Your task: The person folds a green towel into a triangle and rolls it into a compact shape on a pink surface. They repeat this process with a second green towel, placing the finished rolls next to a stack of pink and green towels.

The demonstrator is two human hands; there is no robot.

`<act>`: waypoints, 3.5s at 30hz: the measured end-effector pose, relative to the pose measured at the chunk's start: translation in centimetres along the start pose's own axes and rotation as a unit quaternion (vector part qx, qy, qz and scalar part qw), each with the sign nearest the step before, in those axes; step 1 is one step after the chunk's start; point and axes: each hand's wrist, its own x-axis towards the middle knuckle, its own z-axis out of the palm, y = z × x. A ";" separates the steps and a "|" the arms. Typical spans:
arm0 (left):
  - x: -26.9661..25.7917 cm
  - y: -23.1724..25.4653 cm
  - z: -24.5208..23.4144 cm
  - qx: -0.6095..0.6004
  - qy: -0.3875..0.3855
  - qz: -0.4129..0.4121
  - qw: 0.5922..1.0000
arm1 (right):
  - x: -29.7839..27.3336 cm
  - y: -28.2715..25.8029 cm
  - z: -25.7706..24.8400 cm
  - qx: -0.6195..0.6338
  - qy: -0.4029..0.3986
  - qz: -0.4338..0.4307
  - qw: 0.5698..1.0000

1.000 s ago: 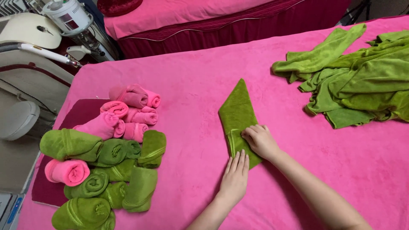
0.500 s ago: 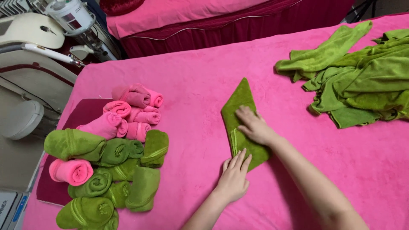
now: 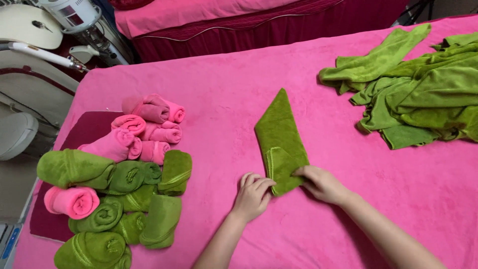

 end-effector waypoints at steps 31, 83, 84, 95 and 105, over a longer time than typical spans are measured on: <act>2.3 1.4 0.0 0.180 0.104 0.037 0.977 | 1.0 -0.3 -0.5 -0.244 0.115 -0.076 0.960; 6.8 0.5 4.6 0.334 0.062 0.054 0.939 | 6.4 1.9 -1.0 0.035 -0.039 0.324 0.945; 6.4 0.2 5.5 0.370 0.044 0.083 0.924 | 6.6 0.6 -2.0 0.008 -0.038 0.273 0.961; 4.1 3.4 -0.4 0.200 -0.008 0.054 0.978 | 11.6 2.6 -4.5 -0.040 -0.192 0.050 0.979; 4.0 4.8 -2.6 0.216 0.001 0.077 0.973 | 11.1 9.8 -4.2 -0.167 0.071 0.150 0.972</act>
